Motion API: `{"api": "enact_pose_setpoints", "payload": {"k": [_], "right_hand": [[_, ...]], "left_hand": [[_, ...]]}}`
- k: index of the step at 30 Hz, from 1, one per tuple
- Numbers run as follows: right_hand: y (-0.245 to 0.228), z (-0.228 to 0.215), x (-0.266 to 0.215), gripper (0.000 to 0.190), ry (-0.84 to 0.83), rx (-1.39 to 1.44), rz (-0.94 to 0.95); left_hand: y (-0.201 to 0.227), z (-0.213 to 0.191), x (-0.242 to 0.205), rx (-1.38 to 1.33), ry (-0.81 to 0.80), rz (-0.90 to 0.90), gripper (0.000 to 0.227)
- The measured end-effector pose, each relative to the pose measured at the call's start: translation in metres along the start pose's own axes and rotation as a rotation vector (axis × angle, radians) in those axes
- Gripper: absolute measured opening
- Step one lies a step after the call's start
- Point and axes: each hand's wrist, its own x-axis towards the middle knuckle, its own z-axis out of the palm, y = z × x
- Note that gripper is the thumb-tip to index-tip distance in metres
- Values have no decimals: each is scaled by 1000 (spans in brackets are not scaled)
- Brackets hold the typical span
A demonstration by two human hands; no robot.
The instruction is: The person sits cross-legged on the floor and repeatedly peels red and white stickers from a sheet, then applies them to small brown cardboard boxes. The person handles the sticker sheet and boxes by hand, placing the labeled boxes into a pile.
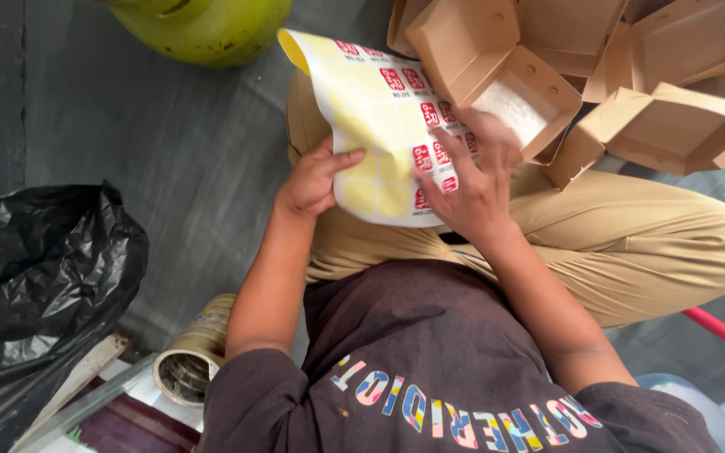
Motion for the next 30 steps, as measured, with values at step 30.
{"api": "enact_pose_setpoints", "payload": {"k": [30], "right_hand": [[12, 42, -17, 52, -174, 618, 378]], "left_hand": [[-8, -20, -36, -191, -300, 96, 117]]}}
